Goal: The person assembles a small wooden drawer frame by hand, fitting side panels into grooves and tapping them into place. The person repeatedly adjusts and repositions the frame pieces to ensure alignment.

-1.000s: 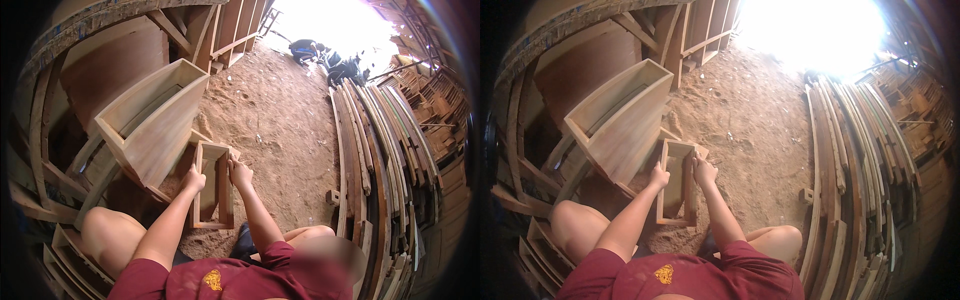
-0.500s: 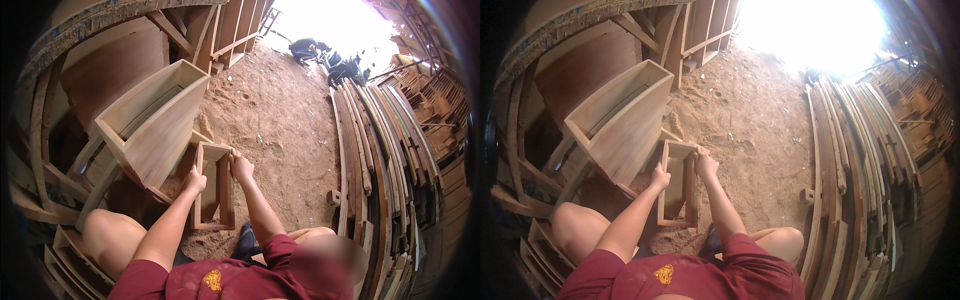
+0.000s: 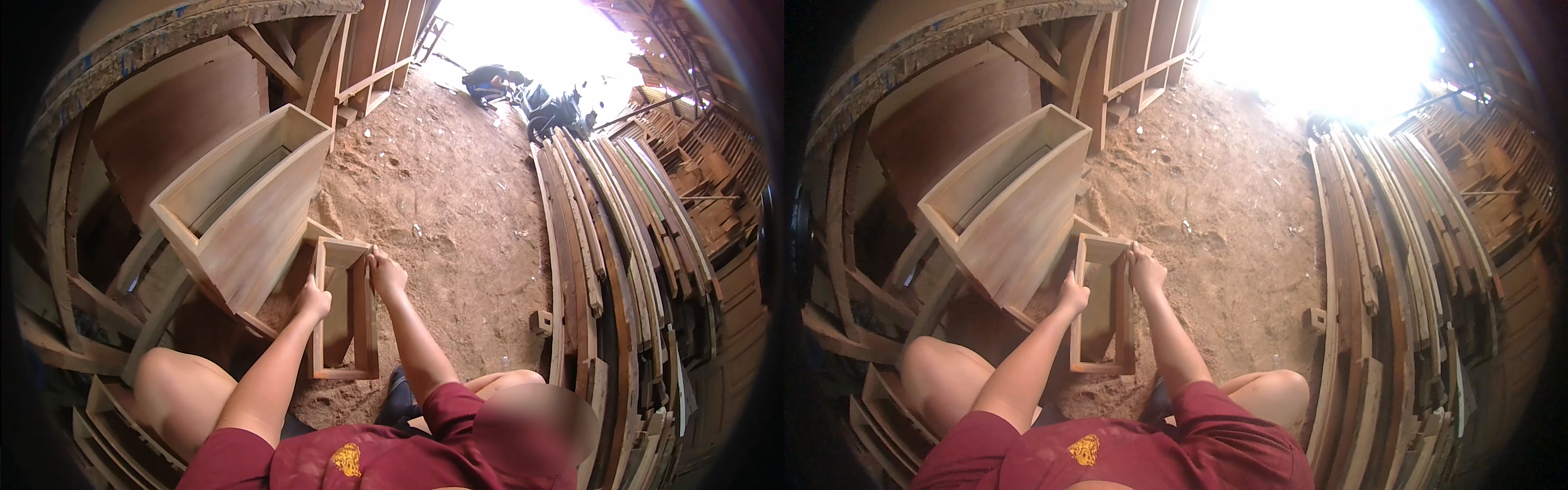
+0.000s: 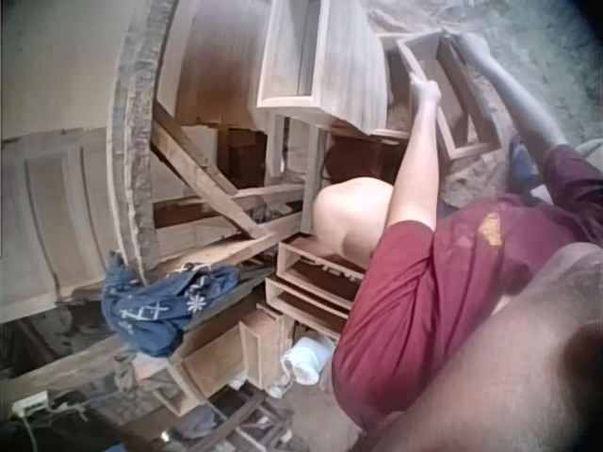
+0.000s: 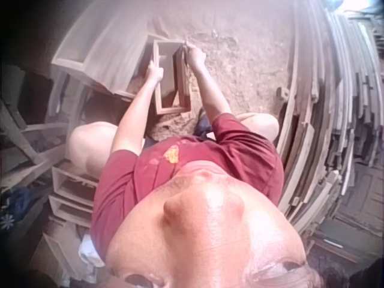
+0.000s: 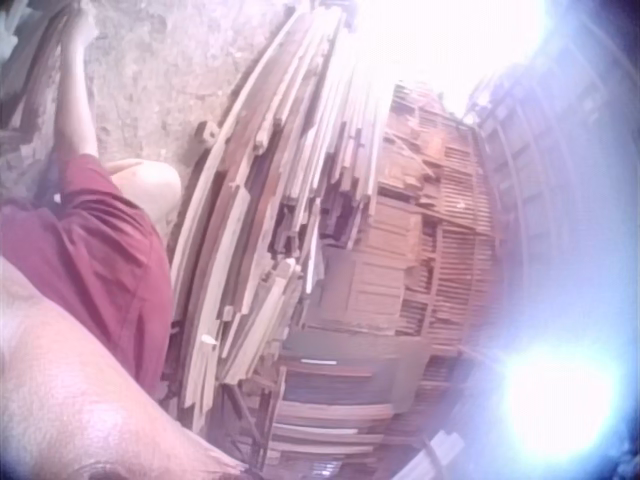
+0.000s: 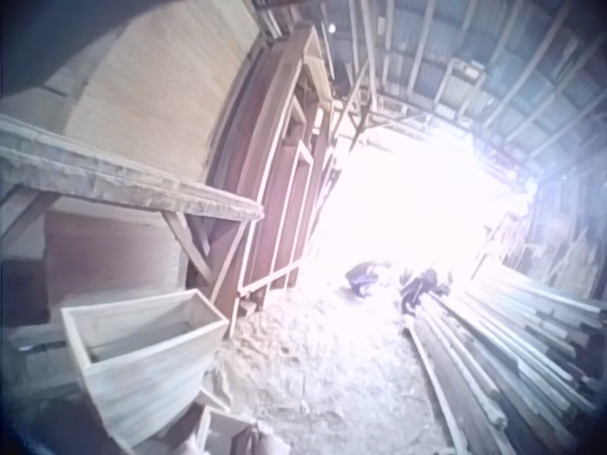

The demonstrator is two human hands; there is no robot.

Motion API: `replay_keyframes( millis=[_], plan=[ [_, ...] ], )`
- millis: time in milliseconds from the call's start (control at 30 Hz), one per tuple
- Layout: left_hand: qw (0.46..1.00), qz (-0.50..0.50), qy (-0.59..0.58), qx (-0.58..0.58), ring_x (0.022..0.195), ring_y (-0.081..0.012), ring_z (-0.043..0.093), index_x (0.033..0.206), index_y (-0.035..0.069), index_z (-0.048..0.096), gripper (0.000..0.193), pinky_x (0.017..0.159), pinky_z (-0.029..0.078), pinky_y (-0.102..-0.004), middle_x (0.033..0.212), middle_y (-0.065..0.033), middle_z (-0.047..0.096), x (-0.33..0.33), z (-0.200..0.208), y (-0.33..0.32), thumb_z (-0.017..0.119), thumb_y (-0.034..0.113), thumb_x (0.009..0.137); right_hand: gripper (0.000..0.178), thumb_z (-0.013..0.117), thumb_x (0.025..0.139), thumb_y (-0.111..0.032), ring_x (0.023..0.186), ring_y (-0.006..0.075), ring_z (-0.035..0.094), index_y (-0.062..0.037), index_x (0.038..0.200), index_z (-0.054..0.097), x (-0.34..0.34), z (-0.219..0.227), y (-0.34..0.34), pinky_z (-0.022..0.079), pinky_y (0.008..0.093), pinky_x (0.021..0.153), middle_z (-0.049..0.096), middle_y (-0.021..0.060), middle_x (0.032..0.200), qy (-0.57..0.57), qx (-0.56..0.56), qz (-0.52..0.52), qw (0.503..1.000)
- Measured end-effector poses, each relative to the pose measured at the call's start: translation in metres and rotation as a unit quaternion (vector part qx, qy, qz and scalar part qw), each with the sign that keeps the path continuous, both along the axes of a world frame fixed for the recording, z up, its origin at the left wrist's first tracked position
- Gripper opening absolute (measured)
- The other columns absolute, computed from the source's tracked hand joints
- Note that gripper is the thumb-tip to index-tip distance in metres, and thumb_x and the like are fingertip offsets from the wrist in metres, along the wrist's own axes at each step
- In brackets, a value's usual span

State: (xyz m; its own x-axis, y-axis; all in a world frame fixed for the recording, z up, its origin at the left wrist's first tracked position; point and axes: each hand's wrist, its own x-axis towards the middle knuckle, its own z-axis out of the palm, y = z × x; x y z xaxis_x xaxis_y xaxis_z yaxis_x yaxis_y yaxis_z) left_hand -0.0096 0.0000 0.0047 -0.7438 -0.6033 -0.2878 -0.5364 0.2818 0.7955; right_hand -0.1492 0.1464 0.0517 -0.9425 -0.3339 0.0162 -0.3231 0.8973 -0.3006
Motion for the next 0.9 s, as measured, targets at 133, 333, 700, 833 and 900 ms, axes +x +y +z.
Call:
replay_keyframes(
  millis=[133, 333, 700, 833, 900],
  plan=[
    [1.000, 0.003, -0.023, -0.014, 0.118, -0.0413, 0.059, 0.147, -0.001, 0.036, 0.076, 0.103, 0.046, -0.0450, 0.130, -0.0297, 0.058, 0.007, 0.001, -0.009, 0.055, 0.014, 0.075, 0.044, 0.045, 0.099, -0.053, 0.100, 0.0321, 0.068, -0.0310, 0.131, 0.063, 0.039, 0.012, -0.001, 0.052, 0.0438, 0.084, 0.072, 0.0140, 0.104, -0.016, 0.006, 0.005, 1.000],
    [1.000, 0.008, 0.021, 0.004, 0.117, -0.0419, 0.059, 0.144, -0.002, 0.039, 0.073, 0.102, 0.047, -0.0450, 0.128, -0.0307, 0.058, 0.001, -0.001, -0.002, 0.055, 0.014, 0.075, 0.044, 0.047, 0.098, -0.053, 0.110, 0.0292, 0.065, -0.0336, 0.135, 0.060, -0.005, 0.019, -0.022, 0.051, 0.0426, 0.089, 0.069, 0.0091, 0.119, 0.000, 0.007, 0.021, 1.000],
    [1.000, 0.014, 0.016, 0.017, 0.122, -0.0402, 0.056, 0.144, -0.004, 0.039, 0.073, 0.106, 0.044, -0.0430, 0.133, -0.0290, 0.056, 0.006, -0.003, -0.009, 0.055, 0.013, 0.074, 0.044, 0.047, 0.098, -0.055, 0.108, 0.0332, 0.066, -0.0305, 0.131, 0.064, 0.019, 0.013, -0.012, 0.051, 0.0441, 0.089, 0.070, 0.0142, 0.115, -0.033, -0.029, -0.013, 0.999],
    [1.000, -0.003, 0.008, 0.001, 0.123, -0.0398, 0.056, 0.145, -0.002, 0.038, 0.074, 0.106, 0.044, -0.0433, 0.134, -0.0278, 0.056, 0.000, 0.003, 0.000, 0.055, 0.015, 0.075, 0.044, 0.047, 0.098, -0.054, 0.109, 0.0348, 0.065, -0.0298, 0.132, 0.063, -0.022, 0.012, -0.016, 0.051, 0.0447, 0.090, 0.069, 0.0140, 0.118, -0.053, -0.079, -0.055, 0.994],
    [1.000, -0.011, -0.002, 0.011, 0.123, -0.0396, 0.056, 0.146, -0.002, 0.038, 0.074, 0.107, 0.043, -0.0437, 0.135, -0.0274, 0.056, 0.000, 0.013, 0.005, 0.055, 0.016, 0.076, 0.044, 0.047, 0.098, -0.053, 0.110, 0.0352, 0.064, -0.0297, 0.132, 0.063, -0.032, 0.015, -0.013, 0.051, 0.0451, 0.091, 0.068, 0.0135, 0.119, -0.074, -0.065, -0.055, 0.994]
  ],
)
